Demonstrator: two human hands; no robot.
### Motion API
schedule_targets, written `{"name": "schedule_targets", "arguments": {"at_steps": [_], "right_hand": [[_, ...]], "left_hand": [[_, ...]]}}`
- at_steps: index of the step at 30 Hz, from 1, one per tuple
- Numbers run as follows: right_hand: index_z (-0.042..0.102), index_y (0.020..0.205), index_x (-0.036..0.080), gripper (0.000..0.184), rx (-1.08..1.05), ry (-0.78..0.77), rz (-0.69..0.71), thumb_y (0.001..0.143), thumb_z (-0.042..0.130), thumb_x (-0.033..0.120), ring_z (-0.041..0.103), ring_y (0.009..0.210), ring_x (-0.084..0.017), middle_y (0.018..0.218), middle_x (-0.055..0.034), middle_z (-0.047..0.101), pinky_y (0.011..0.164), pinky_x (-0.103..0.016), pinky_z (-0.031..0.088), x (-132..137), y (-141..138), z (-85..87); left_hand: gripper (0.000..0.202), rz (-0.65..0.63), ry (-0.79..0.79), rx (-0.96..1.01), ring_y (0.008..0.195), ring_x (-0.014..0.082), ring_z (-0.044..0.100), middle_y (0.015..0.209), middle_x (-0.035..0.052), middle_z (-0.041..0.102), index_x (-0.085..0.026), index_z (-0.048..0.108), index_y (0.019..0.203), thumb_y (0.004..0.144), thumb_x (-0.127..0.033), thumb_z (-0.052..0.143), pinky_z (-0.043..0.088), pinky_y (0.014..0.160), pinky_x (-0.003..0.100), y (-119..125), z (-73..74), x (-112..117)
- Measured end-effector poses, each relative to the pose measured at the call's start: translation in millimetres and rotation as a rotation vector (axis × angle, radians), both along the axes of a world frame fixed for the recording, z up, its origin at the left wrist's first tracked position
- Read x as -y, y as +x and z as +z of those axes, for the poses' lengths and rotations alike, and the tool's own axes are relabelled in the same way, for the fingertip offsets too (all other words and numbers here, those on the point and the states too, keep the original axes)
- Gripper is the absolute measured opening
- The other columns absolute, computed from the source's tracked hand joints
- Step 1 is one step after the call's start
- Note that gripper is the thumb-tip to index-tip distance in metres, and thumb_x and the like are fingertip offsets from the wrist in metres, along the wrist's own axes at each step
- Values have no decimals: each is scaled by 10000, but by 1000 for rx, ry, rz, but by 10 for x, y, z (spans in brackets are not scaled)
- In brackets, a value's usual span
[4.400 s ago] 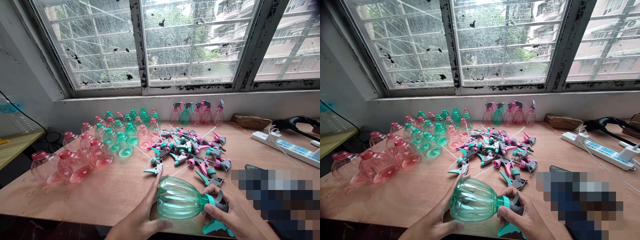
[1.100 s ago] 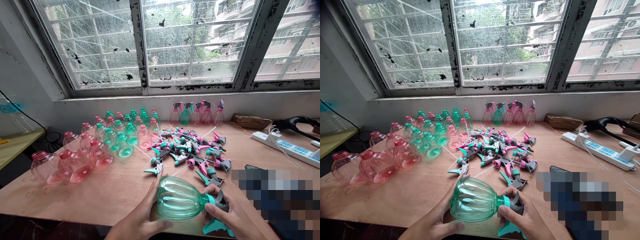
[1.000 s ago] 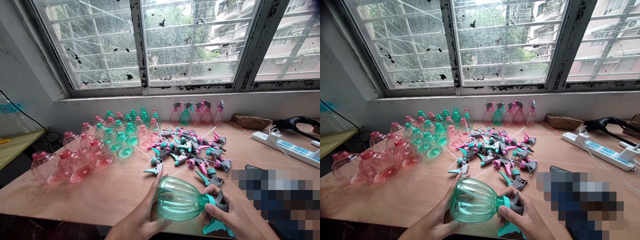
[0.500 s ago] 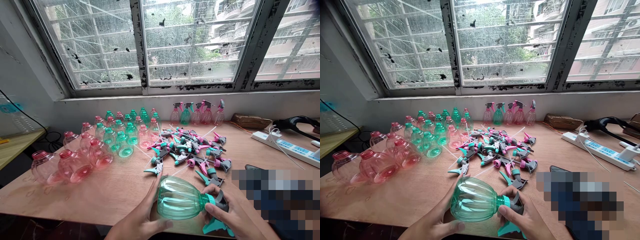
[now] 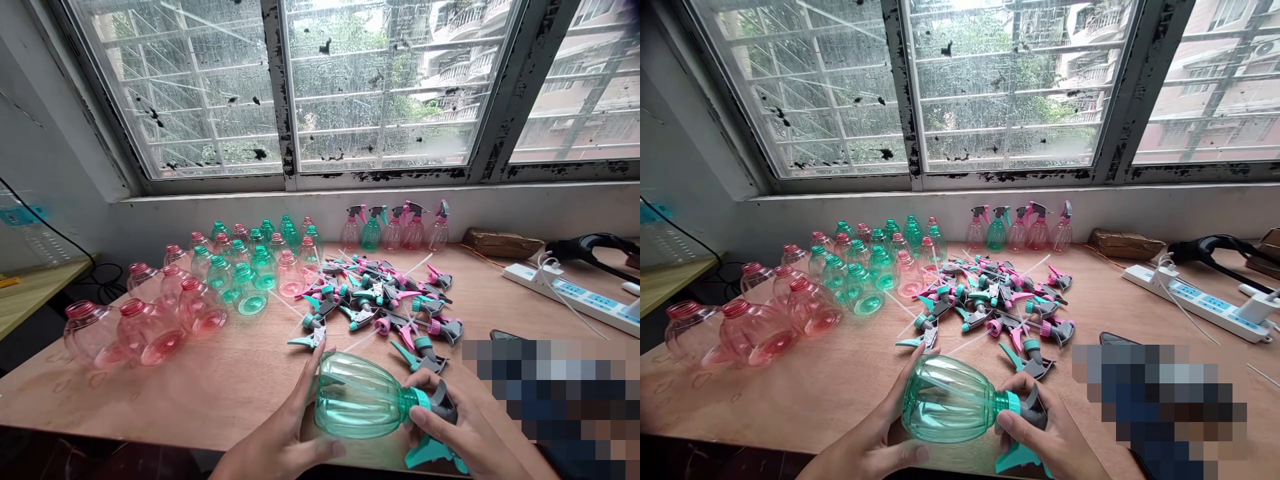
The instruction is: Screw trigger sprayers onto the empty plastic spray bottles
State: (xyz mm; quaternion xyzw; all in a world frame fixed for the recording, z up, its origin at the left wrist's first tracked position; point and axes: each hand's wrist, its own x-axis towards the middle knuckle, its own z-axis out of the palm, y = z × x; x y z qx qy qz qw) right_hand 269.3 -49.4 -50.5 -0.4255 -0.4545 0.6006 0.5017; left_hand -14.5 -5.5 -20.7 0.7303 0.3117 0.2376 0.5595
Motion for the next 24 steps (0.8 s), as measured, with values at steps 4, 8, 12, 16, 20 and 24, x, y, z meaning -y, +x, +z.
{"name": "schedule_targets", "arguments": {"at_steps": [4, 8, 12, 16, 20, 24], "right_hand": [[631, 955, 183, 399, 13, -3, -14, 784, 810, 495, 701, 594, -174, 639, 8, 763, 578, -282, 539, 1, 9, -6], [625, 968, 185, 407, 21, -4, -8, 779, 814, 491, 706, 594, -182, 637, 3, 768, 573, -286, 543, 1, 12, -21], [619, 988, 189, 425, 15, -13, -28, 772, 818, 496, 709, 589, -185, 625, 9, 763, 565, -285, 545, 4, 16, -30], [618, 979, 190, 421, 23, -18, -19, 774, 814, 500, 712, 594, -190, 625, 7, 763, 570, -289, 550, 8, 17, -25], [624, 966, 187, 428, 9, -13, -36, 758, 825, 503, 708, 584, -193, 615, 8, 758, 562, -290, 546, 9, -2, -5], [638, 948, 184, 407, -5, -6, -45, 760, 827, 493, 705, 581, -191, 611, 8, 755, 564, -293, 541, 10, -20, 15]], "left_hand": [[1038, 19, 2, -27, 1570, 280, 49, 1711, -2, 32, -401, -67, 1568, 889, -252, 704, 54, 1277, 516, -5, -4, 12], [1033, 30, 56, -68, 1569, 284, 60, 1709, 11, 61, -378, -82, 1571, 898, -244, 690, 55, 1279, 500, -6, -10, 20], [993, 10, 70, -75, 1568, 264, 75, 1701, 31, 123, -367, -141, 1564, 941, -201, 615, 180, 1271, 439, 7, 10, 20], [965, 3, 62, -65, 1564, 267, 100, 1698, 56, 142, -343, -124, 1571, 948, -199, 599, 219, 1262, 412, 13, 32, 16], [1025, 4, 50, -71, 1560, 289, 118, 1687, 76, 185, -327, -123, 1574, 917, -199, 653, 200, 1263, 442, 9, 30, 17], [994, 29, 72, -56, 1567, 292, 62, 1698, 51, 139, -345, -74, 1580, 918, -215, 656, 117, 1275, 478, 17, 23, 33]]}}
